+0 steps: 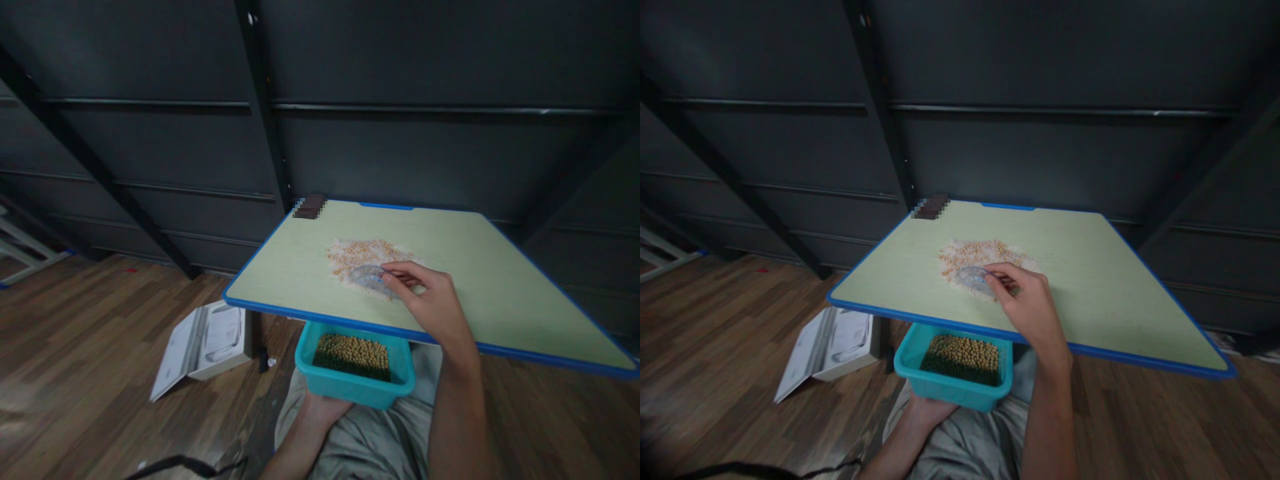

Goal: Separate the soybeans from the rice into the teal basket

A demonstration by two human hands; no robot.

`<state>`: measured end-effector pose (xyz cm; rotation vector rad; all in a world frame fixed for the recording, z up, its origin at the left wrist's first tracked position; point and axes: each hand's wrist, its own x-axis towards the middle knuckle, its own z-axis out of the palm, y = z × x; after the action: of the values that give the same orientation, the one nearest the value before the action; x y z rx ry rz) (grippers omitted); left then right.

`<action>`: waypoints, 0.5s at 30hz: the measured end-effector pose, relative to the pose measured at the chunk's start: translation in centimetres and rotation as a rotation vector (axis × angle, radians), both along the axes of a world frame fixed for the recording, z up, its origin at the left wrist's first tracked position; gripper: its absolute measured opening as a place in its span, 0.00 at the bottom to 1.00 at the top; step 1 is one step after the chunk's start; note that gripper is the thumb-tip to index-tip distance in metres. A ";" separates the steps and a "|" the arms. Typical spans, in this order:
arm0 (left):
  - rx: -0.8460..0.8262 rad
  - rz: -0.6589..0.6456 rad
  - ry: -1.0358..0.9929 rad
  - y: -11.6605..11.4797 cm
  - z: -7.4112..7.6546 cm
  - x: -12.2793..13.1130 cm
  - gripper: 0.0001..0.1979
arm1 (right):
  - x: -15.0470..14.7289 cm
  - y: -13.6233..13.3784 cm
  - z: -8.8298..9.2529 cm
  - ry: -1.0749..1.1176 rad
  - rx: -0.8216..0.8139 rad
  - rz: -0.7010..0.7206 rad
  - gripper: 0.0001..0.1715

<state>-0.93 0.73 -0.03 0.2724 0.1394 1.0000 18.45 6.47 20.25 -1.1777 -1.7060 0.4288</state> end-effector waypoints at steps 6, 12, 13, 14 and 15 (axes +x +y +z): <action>-0.009 -0.001 0.010 0.0 -0.4 0.0 0.23 | -0.1 -0.1 0.2 -0.012 -0.037 0.045 0.09; -0.016 0.004 0.012 0.0 0.2 0.2 0.23 | -0.1 -0.3 0.2 -0.010 -0.075 0.084 0.08; -0.018 0.005 0.012 0.0 0.4 0.2 0.23 | -0.1 -0.4 0.2 -0.014 -0.086 0.096 0.08; -0.020 0.006 0.012 0.0 0.7 0.3 0.23 | -0.1 -0.4 0.2 -0.015 -0.094 0.110 0.08; -0.021 0.006 0.011 0.0 0.9 0.4 0.22 | -0.2 -0.4 0.3 -0.014 -0.101 0.124 0.08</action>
<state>-0.53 0.74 0.89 0.2582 0.1609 1.0023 18.28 6.09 20.51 -1.1527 -1.7935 0.5898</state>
